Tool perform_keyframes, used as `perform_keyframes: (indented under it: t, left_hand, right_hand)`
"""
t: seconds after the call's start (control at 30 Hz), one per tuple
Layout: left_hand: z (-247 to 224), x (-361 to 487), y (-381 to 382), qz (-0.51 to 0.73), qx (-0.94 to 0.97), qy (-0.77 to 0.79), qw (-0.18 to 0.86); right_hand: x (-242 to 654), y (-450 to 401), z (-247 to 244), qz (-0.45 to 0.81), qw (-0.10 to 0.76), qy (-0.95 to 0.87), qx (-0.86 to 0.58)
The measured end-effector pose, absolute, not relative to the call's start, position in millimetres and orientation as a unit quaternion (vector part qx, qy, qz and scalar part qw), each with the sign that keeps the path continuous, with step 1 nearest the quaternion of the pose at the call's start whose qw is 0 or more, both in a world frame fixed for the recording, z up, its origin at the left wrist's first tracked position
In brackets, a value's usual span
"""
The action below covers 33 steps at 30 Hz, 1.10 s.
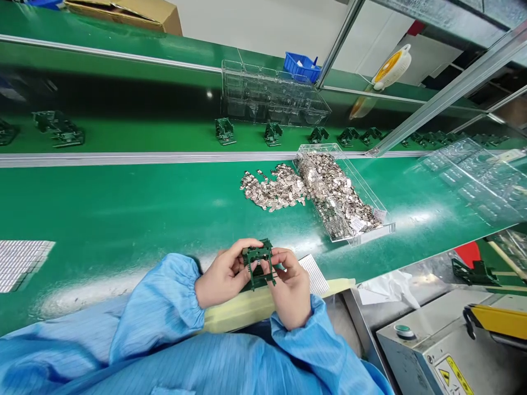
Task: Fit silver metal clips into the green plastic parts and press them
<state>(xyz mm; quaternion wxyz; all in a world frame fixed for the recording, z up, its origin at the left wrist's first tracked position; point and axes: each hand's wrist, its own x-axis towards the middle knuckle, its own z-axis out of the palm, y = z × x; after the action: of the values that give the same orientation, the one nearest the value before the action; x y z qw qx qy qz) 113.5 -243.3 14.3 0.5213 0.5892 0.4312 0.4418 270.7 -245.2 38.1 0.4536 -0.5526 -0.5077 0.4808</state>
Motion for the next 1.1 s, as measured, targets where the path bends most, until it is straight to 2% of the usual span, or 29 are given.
perform_keyframes:
  t: [0.23,0.67,0.9,1.1]
  left_hand:
    - [16.7,119.2,-248.1,0.471,0.550,0.432,0.539]
    - [34.3,126.3,-258.9,0.451,0.558,0.456,0.526]
    - [46.1,142.5,-270.3,0.417,0.626,0.449,0.481]
    - [42.6,173.0,-283.4,0.377,0.674,0.398,0.495]
  right_hand:
    - [265.9,-248.9,38.2,0.555,0.473,-0.420,-0.540]
    - [265.0,-259.1,49.5,0.573,0.525,-0.360,-0.515]
    - [282.9,-281.4,49.5,0.537,0.561,-0.346,-0.527]
    - [310.4,-318.9,40.3,0.495,0.591,-0.307,-0.558]
